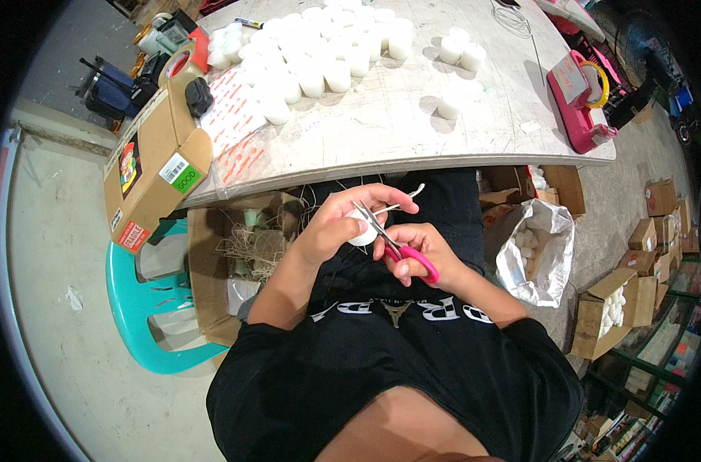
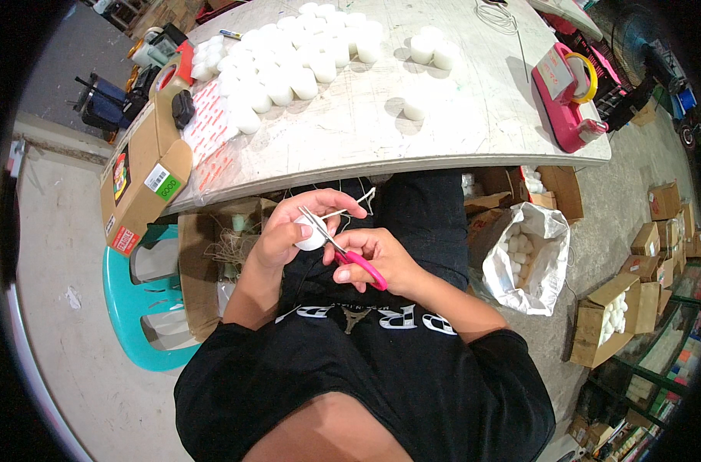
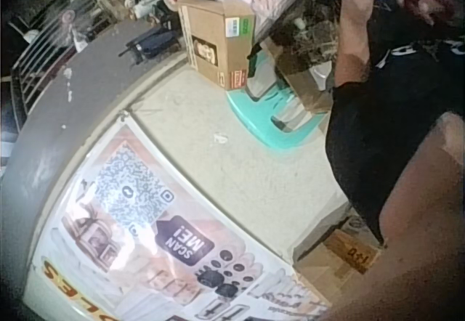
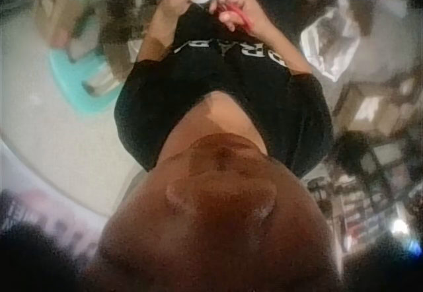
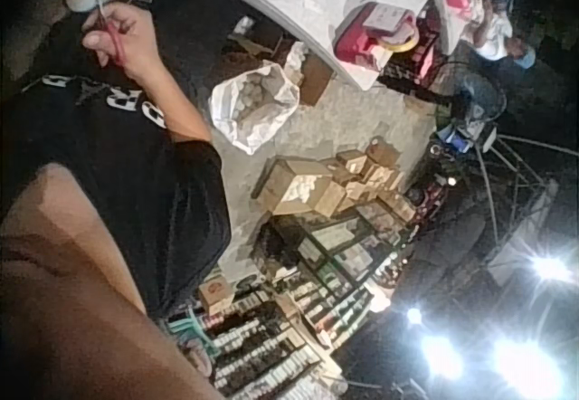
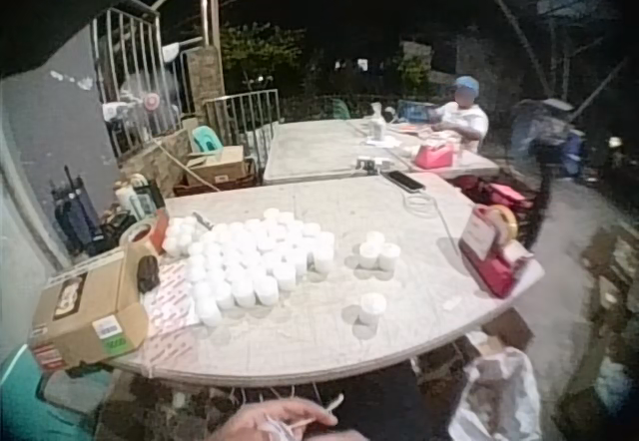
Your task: The person untangles a bundle of white wicks, cuts a length with scissors, and inserts the wick into a white cylindrical candle. The person then trims the wick and places the finished candle on the table with others.
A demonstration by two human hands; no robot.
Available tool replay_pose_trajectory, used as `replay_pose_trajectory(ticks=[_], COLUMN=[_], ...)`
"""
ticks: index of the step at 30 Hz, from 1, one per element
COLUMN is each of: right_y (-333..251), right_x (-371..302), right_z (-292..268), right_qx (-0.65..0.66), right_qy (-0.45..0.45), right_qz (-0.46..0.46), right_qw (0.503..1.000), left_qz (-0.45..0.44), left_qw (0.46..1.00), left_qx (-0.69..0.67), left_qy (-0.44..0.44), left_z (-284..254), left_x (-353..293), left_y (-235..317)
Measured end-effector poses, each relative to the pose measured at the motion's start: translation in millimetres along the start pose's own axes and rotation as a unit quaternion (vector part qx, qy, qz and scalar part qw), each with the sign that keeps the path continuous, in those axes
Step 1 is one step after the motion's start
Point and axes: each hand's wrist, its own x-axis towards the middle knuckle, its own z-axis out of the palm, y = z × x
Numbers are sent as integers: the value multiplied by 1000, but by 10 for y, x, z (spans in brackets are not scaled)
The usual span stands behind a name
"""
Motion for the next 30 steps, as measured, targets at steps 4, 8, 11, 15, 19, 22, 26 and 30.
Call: replay_pose_trajectory(ticks=[4,8,11,15,19,22,26,30], right_y=[-1,105,131,112,-19,-154,-135,-357], right_x=[-4,35,132,145,164,167,151,25], right_z=[-13,57,5,-44,-74,-52,-127,-106], right_qx=[-62,-147,-213,-299,-389,-429,-299,-368], right_qy=[27,159,241,240,266,264,284,292], right_qz=[15,-117,-155,-224,-234,-184,-299,-430], right_qw=[998,969,934,896,851,844,860,771], left_qz=[-5,47,118,74,12,-24,-41,-52], left_qw=[1000,991,962,955,941,933,936,896], left_qx=[-5,-88,-209,-212,-272,-281,-220,-318], left_qy=[8,90,131,193,200,223,273,305], left_z=[-7,84,148,256,266,230,267,157], left_x=[10,27,78,146,140,116,152,183], left_y=[-21,-24,-136,-258,-410,-488,-394,-415])
